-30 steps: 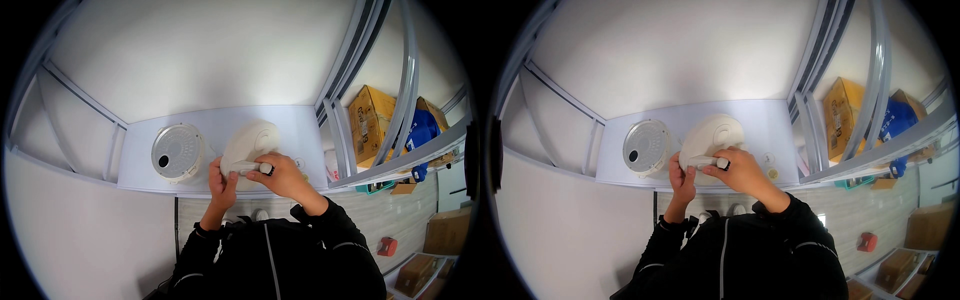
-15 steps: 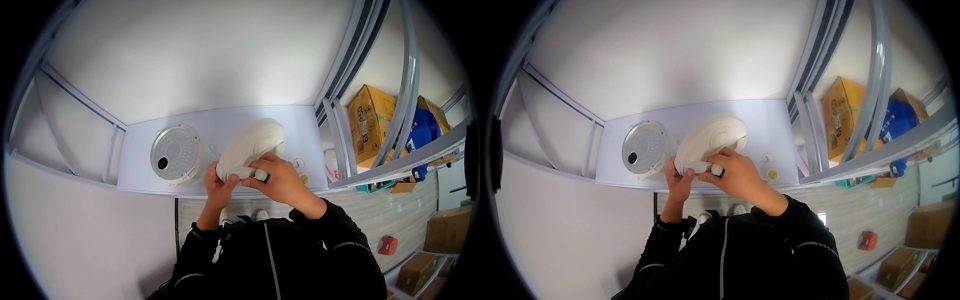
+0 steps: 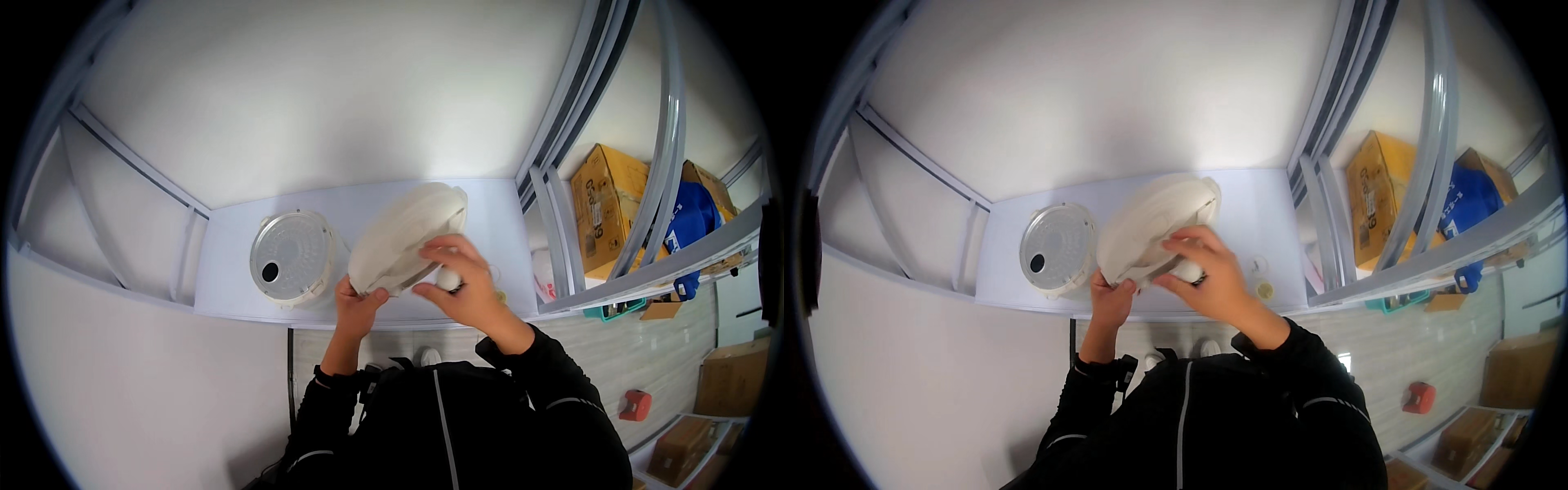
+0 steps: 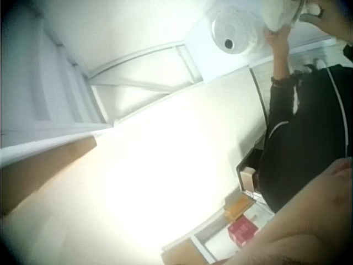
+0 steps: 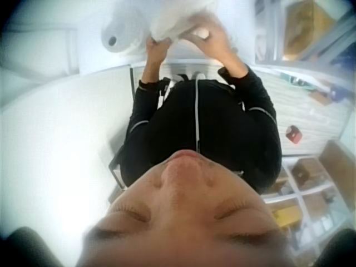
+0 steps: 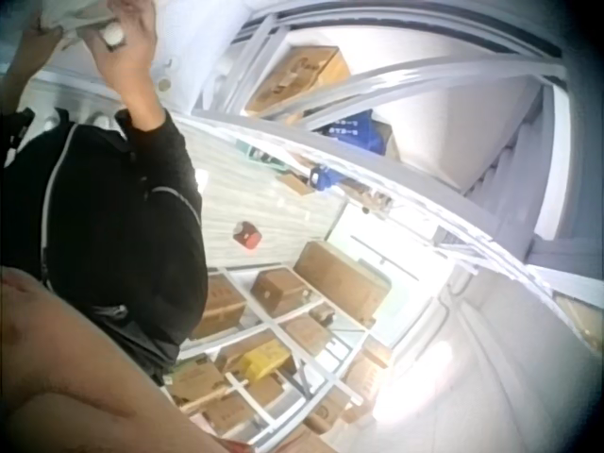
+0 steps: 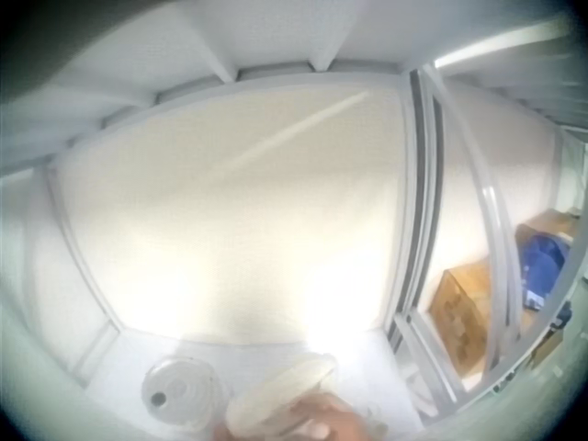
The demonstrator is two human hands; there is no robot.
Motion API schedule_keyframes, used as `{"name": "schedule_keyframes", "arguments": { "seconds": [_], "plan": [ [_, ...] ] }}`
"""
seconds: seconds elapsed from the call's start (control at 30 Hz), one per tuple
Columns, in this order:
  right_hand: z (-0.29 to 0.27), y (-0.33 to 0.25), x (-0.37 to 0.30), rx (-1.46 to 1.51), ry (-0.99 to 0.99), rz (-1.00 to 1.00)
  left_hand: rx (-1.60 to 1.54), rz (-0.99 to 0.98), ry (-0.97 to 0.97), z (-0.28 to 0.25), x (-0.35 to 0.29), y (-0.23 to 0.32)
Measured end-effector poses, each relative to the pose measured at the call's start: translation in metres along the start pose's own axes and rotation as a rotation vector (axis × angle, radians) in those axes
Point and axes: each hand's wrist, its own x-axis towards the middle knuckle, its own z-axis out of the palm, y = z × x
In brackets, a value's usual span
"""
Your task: The person uses a screwdriver to tighten screws on the lid of a white appliance, then flips the lid and continues to tighten screws on the underside. The person works methodically on each screw in sequence.
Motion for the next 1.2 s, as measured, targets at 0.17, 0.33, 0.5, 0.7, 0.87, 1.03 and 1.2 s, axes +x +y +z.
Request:
{"name": "schedule_keyframes", "arguments": {
  "seconds": [0.17, 0.33, 0.5, 0.7, 0.87, 1.03, 1.2],
  "plan": [
    [-0.024, 0.032, -0.007, 0.174, 0.38, 0.375, -0.162, 0.001, -0.024, -0.018, -0.008, 0.0],
    [-0.054, 0.031, -0.009, 0.491, 0.064, 0.704, -0.34, -0.097, -0.072, -0.036, -0.014, -0.006],
    [-0.048, 0.01, -0.008, 0.373, 0.002, 0.504, -0.168, -0.134, 0.011, -0.034, -0.009, -0.01],
    [-0.044, -0.016, -0.002, 0.119, -0.059, 0.301, 0.404, -0.112, 0.097, -0.034, -0.003, -0.046],
    [-0.042, -0.02, -0.003, 0.073, -0.043, 0.3, 0.167, -0.091, 0.068, -0.02, -0.004, -0.046],
    [-0.035, -0.02, -0.003, 0.059, -0.042, 0.321, 0.199, -0.079, 0.088, -0.015, -0.005, -0.043],
    [-0.031, -0.017, 0.001, 0.08, -0.014, 0.394, 0.235, -0.041, 0.109, -0.015, -0.008, -0.042]
  ]
}}
